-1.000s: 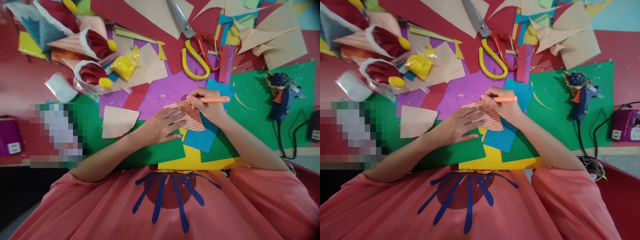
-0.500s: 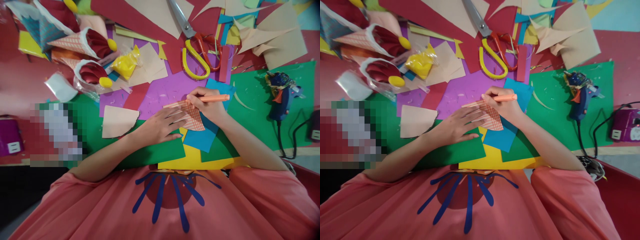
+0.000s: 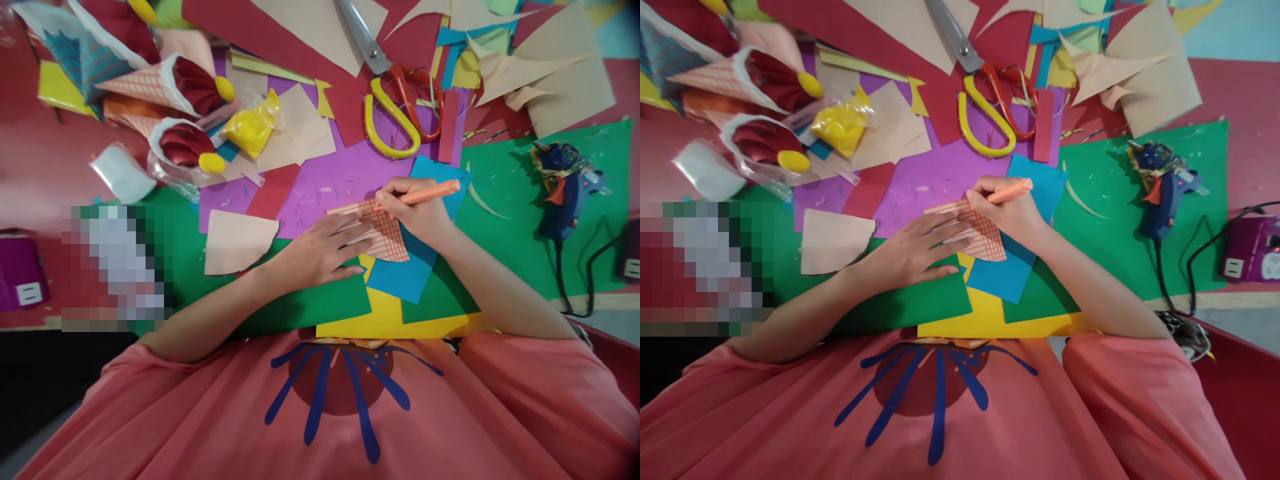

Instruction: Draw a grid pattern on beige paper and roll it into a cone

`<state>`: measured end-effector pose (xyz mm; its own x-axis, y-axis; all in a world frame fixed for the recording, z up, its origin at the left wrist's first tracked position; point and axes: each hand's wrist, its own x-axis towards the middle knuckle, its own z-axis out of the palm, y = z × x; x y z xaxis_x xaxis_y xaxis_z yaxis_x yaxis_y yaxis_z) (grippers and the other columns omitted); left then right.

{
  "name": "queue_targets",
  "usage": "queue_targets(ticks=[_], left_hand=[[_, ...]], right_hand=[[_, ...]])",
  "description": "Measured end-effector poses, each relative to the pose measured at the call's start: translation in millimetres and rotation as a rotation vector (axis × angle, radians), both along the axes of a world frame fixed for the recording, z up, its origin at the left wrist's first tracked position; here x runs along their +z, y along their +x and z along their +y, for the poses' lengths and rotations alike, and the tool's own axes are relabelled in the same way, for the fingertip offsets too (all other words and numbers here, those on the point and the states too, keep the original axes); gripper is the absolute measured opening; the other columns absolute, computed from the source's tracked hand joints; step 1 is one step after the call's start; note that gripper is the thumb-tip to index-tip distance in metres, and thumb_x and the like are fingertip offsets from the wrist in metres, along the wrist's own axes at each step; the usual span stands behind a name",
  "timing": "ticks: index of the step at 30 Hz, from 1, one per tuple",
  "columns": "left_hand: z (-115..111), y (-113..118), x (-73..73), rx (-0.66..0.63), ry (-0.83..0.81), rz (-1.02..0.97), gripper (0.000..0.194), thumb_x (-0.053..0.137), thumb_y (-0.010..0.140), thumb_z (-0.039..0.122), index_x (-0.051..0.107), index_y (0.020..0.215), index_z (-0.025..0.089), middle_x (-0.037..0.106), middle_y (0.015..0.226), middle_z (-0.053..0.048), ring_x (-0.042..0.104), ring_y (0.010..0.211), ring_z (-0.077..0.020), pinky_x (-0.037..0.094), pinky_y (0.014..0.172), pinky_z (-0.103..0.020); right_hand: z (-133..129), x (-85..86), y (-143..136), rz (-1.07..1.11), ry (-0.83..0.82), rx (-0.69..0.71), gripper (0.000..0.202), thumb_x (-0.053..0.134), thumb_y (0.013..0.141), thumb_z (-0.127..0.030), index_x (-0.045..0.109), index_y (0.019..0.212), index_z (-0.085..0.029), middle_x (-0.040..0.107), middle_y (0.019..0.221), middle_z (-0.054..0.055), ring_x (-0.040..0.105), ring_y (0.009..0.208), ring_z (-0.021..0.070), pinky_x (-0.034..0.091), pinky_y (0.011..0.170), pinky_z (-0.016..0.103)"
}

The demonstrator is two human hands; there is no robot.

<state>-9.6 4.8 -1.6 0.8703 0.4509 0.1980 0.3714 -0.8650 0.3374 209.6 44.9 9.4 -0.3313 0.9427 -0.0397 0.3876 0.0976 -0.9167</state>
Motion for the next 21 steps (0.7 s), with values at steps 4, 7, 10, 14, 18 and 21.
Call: queue_targets(ticks=[4, 7, 10, 14, 18, 21], left_hand=[[-0.2, 0.3, 0.8, 0.002, -0.008, 0.024, 0.046, 0.04, 0.099, 0.045, 0.05, 0.134, 0.016, 0.057, 0.137, -0.013, 0.044, 0.136, -0.0268, 0.041, 0.11, -0.046], [-0.2, 0.3, 0.1, 0.001, -0.016, 0.011, 0.048, 0.038, 0.099, 0.046, 0.049, 0.135, 0.016, 0.056, 0.137, -0.013, 0.042, 0.138, -0.0276, 0.041, 0.111, -0.047], [-0.3, 0.1, -0.4, -0.003, -0.027, -0.001, 0.049, 0.039, 0.099, 0.045, 0.048, 0.136, 0.015, 0.055, 0.139, -0.014, 0.039, 0.14, -0.0281, 0.041, 0.111, -0.048], [0.0, -0.6, 1.1, 0.041, -0.036, 0.023, 0.05, 0.042, 0.099, 0.042, 0.046, 0.137, 0.01, 0.048, 0.144, -0.02, 0.037, 0.141, -0.0295, 0.042, 0.11, -0.048], [1.4, -1.4, 1.6, 0.083, -0.003, 0.033, 0.05, 0.046, 0.097, 0.041, 0.049, 0.134, 0.008, 0.047, 0.145, -0.022, 0.041, 0.138, -0.0324, 0.042, 0.109, -0.049], [2.1, -2.0, 0.8, 0.093, 0.005, 0.031, 0.049, 0.049, 0.096, 0.04, 0.05, 0.133, 0.008, 0.048, 0.144, -0.021, 0.044, 0.136, -0.0334, 0.042, 0.109, -0.049]], right_hand=[[-0.3, -0.6, -0.2, -0.023, 0.031, -0.018, 0.027, 0.057, 0.086, -0.033, 0.055, 0.064, -0.018, 0.056, 0.057, -0.001, 0.048, 0.055, 0.0099, 0.035, 0.053, 0.025], [0.1, -1.7, 0.0, -0.019, 0.017, 0.009, 0.027, 0.057, 0.085, -0.031, 0.054, 0.061, -0.018, 0.055, 0.056, -0.002, 0.045, 0.053, 0.0088, 0.033, 0.051, 0.025], [0.4, -2.0, 0.8, 0.01, -0.026, 0.014, 0.028, 0.057, 0.083, -0.028, 0.051, 0.058, -0.018, 0.052, 0.053, -0.003, 0.043, 0.051, 0.0085, 0.031, 0.048, 0.024], [-0.3, -0.5, 2.4, 0.132, -0.033, -0.073, 0.027, 0.056, 0.084, -0.03, 0.052, 0.06, -0.018, 0.051, 0.055, -0.003, 0.043, 0.051, 0.0078, 0.034, 0.051, 0.025], [-1.5, 1.5, 2.7, 0.16, -0.002, -0.134, 0.032, 0.056, 0.086, -0.035, 0.051, 0.059, -0.019, 0.048, 0.054, -0.004, 0.043, 0.051, 0.0077, 0.036, 0.052, 0.025], [-1.4, 1.6, 2.3, 0.125, 0.0, -0.115, 0.03, 0.059, 0.085, -0.037, 0.053, 0.062, -0.019, 0.053, 0.058, -0.003, 0.046, 0.054, 0.0086, 0.039, 0.054, 0.025]])
